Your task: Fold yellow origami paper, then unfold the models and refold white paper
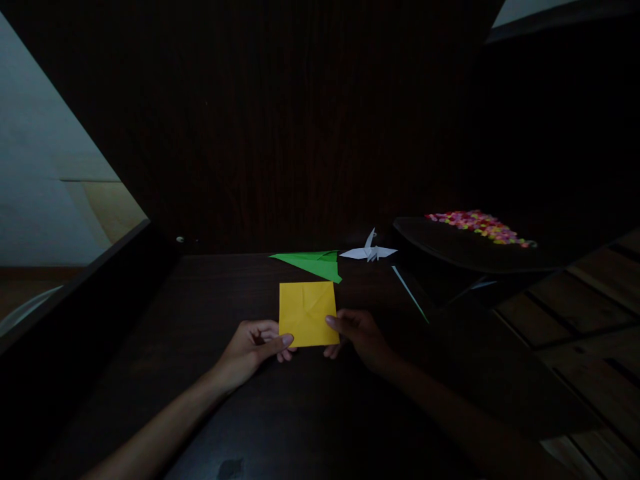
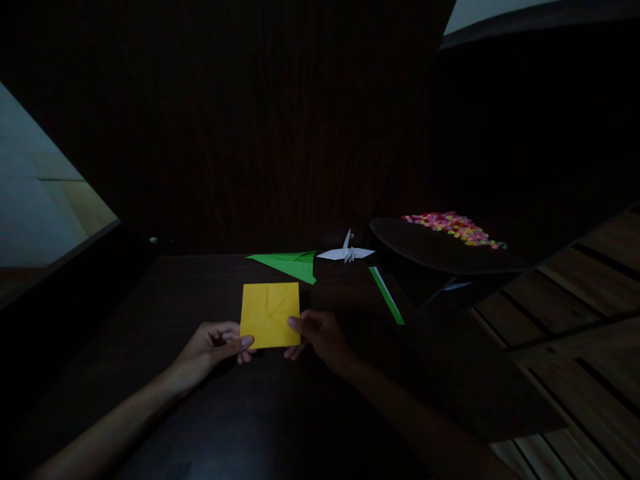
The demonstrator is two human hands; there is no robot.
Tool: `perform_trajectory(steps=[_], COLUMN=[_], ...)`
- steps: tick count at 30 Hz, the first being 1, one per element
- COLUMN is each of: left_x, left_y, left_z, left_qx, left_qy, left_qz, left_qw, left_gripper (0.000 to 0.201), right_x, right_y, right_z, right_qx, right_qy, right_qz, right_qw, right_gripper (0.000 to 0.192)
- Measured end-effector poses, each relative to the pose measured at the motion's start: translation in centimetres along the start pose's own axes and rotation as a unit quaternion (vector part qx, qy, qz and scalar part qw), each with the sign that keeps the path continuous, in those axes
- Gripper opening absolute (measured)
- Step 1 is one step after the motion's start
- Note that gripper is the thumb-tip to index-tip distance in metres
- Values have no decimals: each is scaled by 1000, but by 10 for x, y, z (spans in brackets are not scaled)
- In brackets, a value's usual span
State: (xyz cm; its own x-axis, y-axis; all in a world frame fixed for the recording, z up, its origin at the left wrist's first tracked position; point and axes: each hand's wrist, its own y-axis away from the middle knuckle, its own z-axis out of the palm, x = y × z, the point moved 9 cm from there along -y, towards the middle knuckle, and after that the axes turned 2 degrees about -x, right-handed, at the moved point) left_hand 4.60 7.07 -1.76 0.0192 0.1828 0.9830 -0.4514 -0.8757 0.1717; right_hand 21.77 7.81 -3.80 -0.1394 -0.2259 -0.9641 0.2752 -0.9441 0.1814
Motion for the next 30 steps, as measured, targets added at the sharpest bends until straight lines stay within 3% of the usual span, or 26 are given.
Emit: perform_trajectory(steps=[6,10,19,30], left_x=[0,-5,-4,-10], left_y=[2,4,4,6], left_z=[10,19,14,24], left_qx=[-56,-100,-65,-95], left_qy=[0,4,16,84], left_qz=[-12,-36,-40,-71], left_qw=[998,994,997,989], left_gripper=[22,23,25,38], right_x=[-4,-5,-5,5], right_y=[-1,-1,1,1], right_z=[-15,-16,-12,-6], right_qx=[67,69,43,11], right_qy=[-4,-28,-5,3], right_qz=[-30,-32,-32,-9], right_qw=[997,997,999,1000], right_gripper=[39,38,45,48])
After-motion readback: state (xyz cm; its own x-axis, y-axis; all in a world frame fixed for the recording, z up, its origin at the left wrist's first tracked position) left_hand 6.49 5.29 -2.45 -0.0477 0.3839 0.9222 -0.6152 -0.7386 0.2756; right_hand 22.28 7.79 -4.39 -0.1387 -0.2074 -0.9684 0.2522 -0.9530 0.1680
